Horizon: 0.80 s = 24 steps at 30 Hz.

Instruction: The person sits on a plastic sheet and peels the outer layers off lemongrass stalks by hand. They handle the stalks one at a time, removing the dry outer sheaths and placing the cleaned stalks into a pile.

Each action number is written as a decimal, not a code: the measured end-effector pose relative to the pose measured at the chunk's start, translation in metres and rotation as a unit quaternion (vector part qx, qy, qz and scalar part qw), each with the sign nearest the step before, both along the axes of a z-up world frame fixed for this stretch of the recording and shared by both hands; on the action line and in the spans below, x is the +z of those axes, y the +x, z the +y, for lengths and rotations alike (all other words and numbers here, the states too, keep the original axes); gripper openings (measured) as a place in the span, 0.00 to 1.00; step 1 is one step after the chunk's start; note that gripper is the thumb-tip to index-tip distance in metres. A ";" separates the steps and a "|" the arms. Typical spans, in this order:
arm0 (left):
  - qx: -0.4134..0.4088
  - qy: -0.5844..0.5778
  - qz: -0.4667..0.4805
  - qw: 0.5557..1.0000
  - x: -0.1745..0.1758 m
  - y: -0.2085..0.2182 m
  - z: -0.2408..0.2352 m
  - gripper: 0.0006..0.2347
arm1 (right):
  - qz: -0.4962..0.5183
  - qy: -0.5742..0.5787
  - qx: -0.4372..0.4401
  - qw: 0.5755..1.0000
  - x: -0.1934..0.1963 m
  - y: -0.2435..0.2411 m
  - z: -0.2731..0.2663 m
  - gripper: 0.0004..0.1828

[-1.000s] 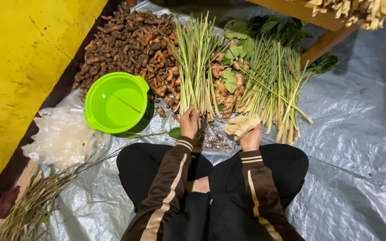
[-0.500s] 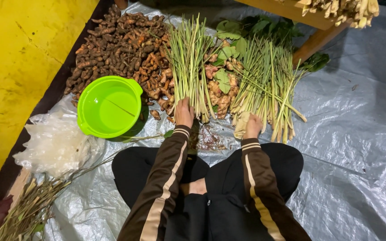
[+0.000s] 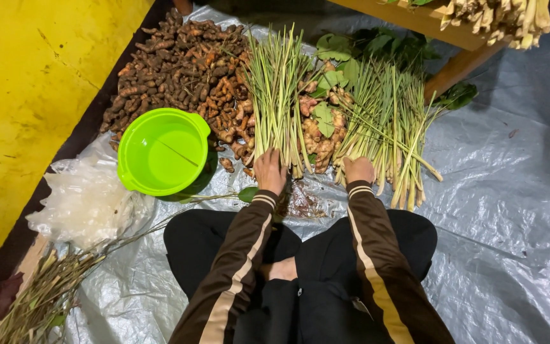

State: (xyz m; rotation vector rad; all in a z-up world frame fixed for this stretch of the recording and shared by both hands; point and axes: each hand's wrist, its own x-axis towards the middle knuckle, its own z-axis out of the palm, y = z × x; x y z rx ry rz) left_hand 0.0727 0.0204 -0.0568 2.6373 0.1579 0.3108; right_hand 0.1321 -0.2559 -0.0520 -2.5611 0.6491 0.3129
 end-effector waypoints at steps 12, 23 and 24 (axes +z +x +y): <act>-0.019 -0.146 0.016 0.989 0.024 -0.070 -0.040 0.18 | 0.050 0.168 -0.064 0.982 -0.002 -0.020 -0.008 0.43; -0.007 -0.474 0.245 0.846 -0.004 -0.055 -0.036 0.27 | 0.050 0.560 -0.237 0.792 0.036 -0.096 0.079 0.40; -0.002 -0.493 0.281 0.824 -0.017 -0.053 -0.035 0.29 | 0.061 0.565 -0.207 0.796 0.036 -0.101 0.087 0.43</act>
